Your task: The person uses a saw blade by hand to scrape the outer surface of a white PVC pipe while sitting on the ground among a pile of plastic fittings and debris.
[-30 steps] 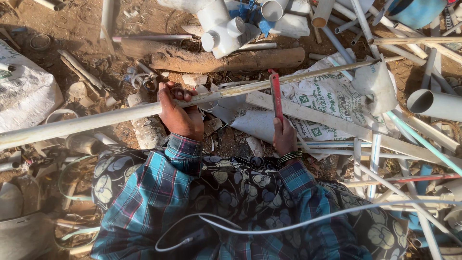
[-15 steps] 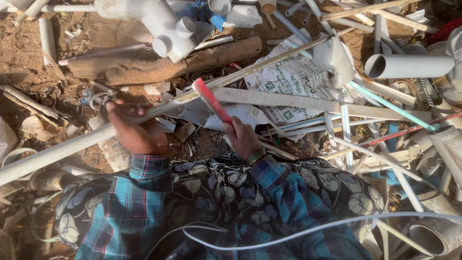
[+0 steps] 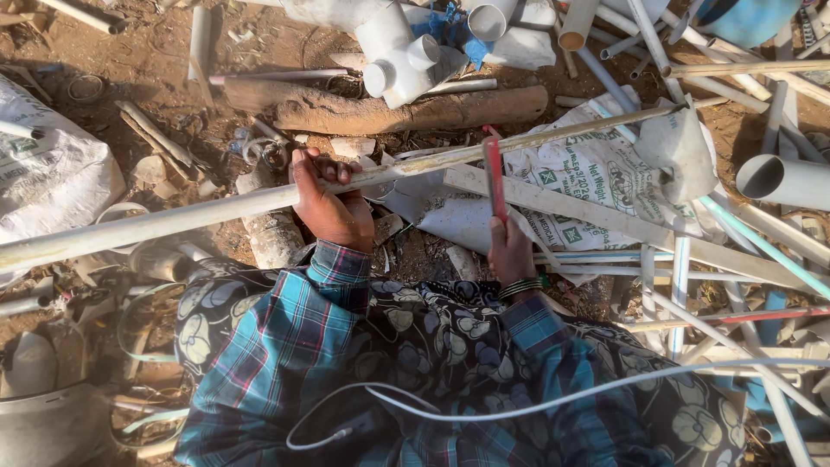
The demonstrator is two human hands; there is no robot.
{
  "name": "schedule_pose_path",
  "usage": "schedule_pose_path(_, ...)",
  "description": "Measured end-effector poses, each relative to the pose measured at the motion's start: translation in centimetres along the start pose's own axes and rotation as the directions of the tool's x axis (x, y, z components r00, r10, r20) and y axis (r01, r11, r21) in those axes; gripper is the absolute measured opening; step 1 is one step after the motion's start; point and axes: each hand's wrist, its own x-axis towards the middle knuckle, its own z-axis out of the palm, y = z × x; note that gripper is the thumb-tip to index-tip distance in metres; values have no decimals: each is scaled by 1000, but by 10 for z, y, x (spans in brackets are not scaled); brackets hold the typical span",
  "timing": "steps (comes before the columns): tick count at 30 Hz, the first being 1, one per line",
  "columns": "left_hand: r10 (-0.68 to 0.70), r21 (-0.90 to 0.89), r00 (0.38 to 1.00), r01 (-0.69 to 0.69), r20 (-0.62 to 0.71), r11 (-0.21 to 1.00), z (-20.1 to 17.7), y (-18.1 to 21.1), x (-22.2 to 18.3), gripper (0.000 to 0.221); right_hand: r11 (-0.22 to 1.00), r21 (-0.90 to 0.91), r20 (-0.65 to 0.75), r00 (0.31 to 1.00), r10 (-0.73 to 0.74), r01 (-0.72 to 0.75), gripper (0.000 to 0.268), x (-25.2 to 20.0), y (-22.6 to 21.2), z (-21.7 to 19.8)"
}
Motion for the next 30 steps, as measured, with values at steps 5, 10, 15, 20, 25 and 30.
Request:
schedule_pose_path(5,9,1,1000,-9,28,1000,6,0,4,27,850,-160,31,863,-504,502,37,-12,11,17)
schedule_pose_path(10,-1,-23,1000,2,18,1000,1,1,4,27,948,-58,5,949,-314,314,36,5,18,15)
schedule_pose_path(15,30,4,997,-31,70,1000,9,0,-4,23,892,-74,130,891,-434,446,36,-4,16,29)
schedule_pose_path(20,13,-31,998,-11,61,999,4,2,-3,25,915,-173,-10,928,-371,364,38,4,19,13)
schedule_pose_path(25,29,-12,998,-28,64,1000,11,1,1,24,817,-182,101,837,-538,547,37,-8,14,30)
schedule_pose_path(30,-1,-23,1000,1,5,1000,5,3,0,26,995,-6,10,994,-104,105,37,9,13,8)
